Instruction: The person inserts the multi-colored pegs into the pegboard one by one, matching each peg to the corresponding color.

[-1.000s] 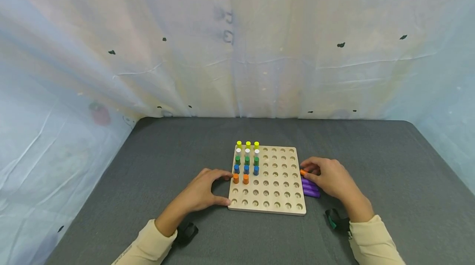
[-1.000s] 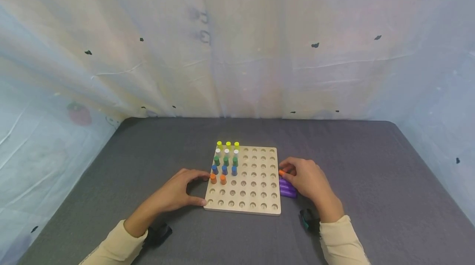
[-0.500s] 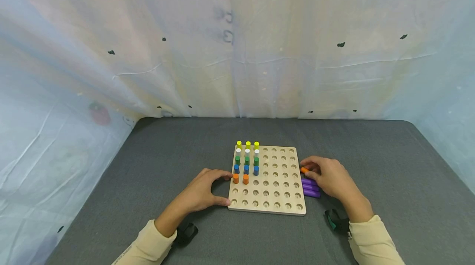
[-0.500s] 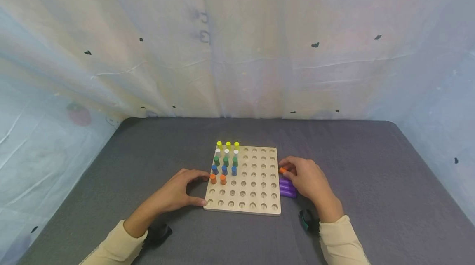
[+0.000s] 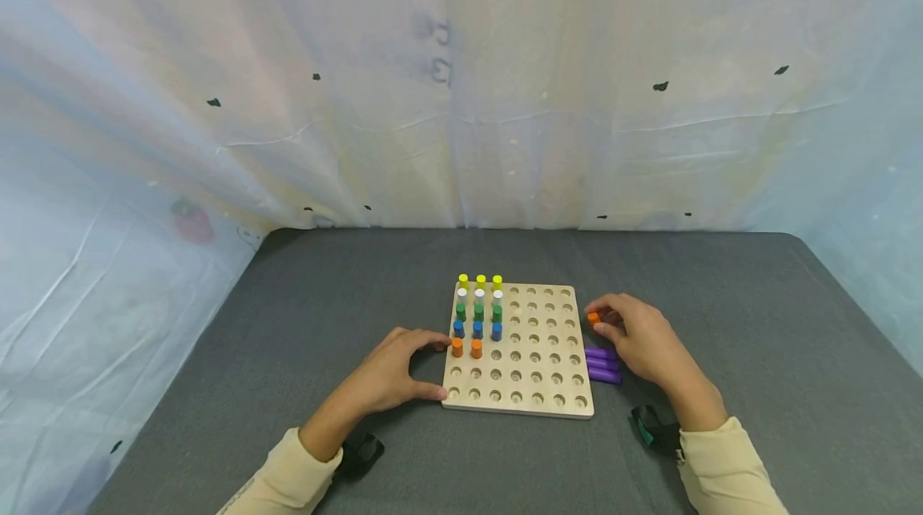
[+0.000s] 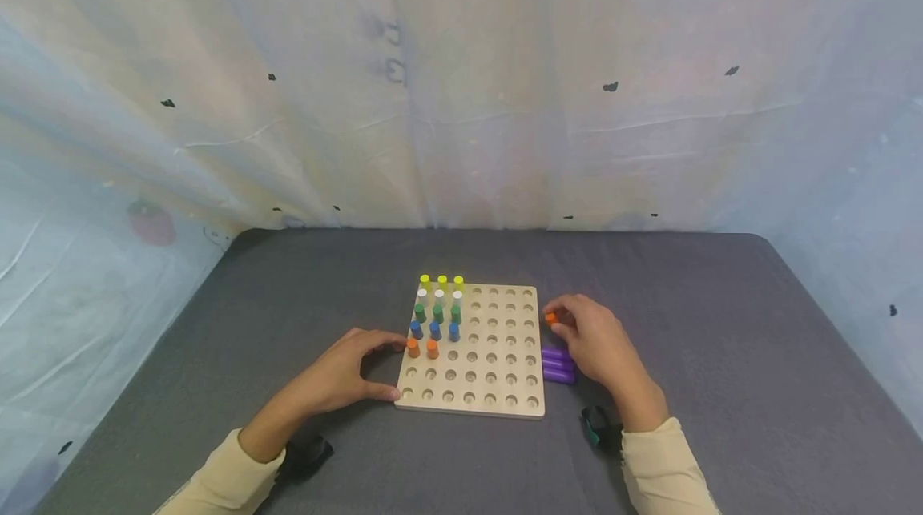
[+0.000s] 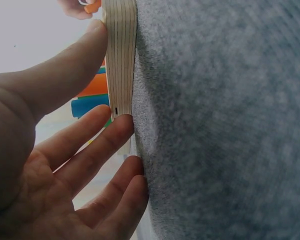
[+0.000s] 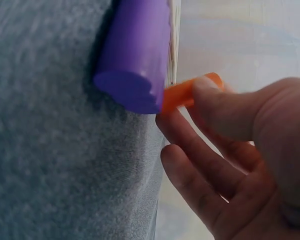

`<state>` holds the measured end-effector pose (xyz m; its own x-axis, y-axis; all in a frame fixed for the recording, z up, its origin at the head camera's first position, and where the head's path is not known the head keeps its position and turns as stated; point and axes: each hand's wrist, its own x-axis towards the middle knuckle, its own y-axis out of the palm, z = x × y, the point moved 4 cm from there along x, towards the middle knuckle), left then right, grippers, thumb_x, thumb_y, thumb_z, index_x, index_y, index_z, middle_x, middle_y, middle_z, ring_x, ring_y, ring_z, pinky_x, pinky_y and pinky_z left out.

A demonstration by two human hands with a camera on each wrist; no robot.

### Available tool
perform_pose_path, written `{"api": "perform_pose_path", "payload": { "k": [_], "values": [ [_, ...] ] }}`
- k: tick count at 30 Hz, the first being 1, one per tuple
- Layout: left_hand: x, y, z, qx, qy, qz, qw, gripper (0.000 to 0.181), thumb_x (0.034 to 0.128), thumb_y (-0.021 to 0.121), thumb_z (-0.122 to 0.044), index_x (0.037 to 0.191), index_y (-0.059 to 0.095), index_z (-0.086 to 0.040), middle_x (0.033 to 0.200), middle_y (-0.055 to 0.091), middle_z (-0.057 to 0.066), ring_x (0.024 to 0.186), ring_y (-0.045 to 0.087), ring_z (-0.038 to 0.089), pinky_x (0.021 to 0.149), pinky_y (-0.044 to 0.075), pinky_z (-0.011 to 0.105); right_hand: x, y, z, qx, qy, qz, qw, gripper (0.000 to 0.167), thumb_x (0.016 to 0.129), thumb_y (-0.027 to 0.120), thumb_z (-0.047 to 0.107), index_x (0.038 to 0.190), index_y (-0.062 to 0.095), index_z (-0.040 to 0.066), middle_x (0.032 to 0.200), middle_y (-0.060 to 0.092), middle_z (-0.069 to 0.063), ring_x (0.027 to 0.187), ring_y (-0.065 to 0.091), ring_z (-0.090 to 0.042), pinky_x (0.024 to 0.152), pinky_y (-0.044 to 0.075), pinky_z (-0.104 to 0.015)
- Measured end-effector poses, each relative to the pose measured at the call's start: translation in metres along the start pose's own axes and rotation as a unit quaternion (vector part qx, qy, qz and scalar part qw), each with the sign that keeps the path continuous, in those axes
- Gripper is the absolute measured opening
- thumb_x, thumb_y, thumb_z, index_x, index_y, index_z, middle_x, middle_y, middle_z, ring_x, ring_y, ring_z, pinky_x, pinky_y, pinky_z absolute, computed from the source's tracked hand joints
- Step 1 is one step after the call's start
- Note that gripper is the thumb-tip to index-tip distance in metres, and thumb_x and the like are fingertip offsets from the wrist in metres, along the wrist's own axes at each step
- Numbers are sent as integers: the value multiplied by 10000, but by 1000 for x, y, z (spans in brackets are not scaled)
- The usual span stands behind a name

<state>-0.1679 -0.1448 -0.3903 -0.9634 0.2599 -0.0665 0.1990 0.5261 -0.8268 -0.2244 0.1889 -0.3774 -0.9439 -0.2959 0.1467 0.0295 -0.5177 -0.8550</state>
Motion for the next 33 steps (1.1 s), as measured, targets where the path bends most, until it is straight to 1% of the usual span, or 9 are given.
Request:
{"api": "perform_pose_path", "payload": {
  "k": [6, 10, 15, 18, 23, 27, 31, 33],
  "values": [
    [-2, 0, 2, 23, -85, -7, 10000, 695, 678, 915, -358, 1302, 634, -235, 1223, 671, -84, 1156, 512, 156, 997, 442, 481, 2, 2, 1, 113, 81, 90, 9999, 200, 929, 691, 89, 1129, 675, 88, 989, 725, -44, 948, 688, -259, 842, 540, -493],
    [-1, 0, 3, 22, -128, 8, 9999, 696, 682, 915, -350, 1307, 632, -231, 1232, 669, -78, 1170, 513, 167, 1001, 440, 486, 3, 1, 2, 103, 99, 65, 9999, 197, 933, 688, 104, 1129, 669, 94, 1004, 731, -49, 960, 693, -278, 833, 539, -499],
    [-2, 0, 3, -3, -203, 29, 9998, 701, 676, 917, -353, 1306, 632, -234, 1231, 667, -85, 1170, 513, 162, 1006, 438, 486, 0, -2, 8, 105, 16, -24, 9999, 216, 933, 696, 130, 1145, 666, 104, 1028, 733, -47, 974, 694, -274, 828, 544, -483],
    [-3, 1, 3, -1, -167, 45, 9999, 704, 678, 914, -361, 1308, 630, -232, 1232, 667, -83, 1164, 512, 161, 1004, 439, 487, -4, -3, 18, 191, -102, -49, 9998, 227, 928, 704, 142, 1150, 668, 109, 1019, 734, -27, 957, 692, -256, 814, 545, -465],
    [-2, 1, 3, 9, -80, 40, 10000, 701, 682, 914, -351, 1311, 631, -224, 1234, 670, -79, 1152, 511, 160, 993, 443, 479, -8, -1, 44, 352, -380, -79, 9986, 228, 915, 721, 145, 1136, 675, 120, 1001, 738, 13, 935, 694, -212, 807, 546, -436],
    [0, 2, 3, 17, -81, 33, 10000, 700, 684, 916, -342, 1313, 631, -224, 1238, 666, -80, 1165, 510, 164, 1000, 441, 477, -6, 6, 65, 440, -594, -41, 9973, 199, 907, 733, 170, 1099, 685, 151, 969, 738, 61, 912, 690, -165, 797, 528, -401],
    [0, 3, 3, 51, -104, 29, 9999, 704, 684, 914, -353, 1316, 628, -235, 1240, 662, -88, 1179, 507, 163, 1003, 440, 481, -2, 15, 82, 509, -753, 89, 9958, 180, 898, 745, 194, 1072, 699, 185, 931, 734, 99, 888, 689, -124, 745, 489, -344],
    [0, 2, 3, 55, -69, 10, 10000, 702, 685, 913, -356, 1315, 628, -237, 1237, 662, -89, 1175, 508, 162, 1001, 440, 479, 0, 20, 89, 497, -803, 146, 9954, 175, 889, 756, 194, 1055, 703, 206, 919, 731, 106, 879, 687, -109, 712, 469, -318]
  ]
}}
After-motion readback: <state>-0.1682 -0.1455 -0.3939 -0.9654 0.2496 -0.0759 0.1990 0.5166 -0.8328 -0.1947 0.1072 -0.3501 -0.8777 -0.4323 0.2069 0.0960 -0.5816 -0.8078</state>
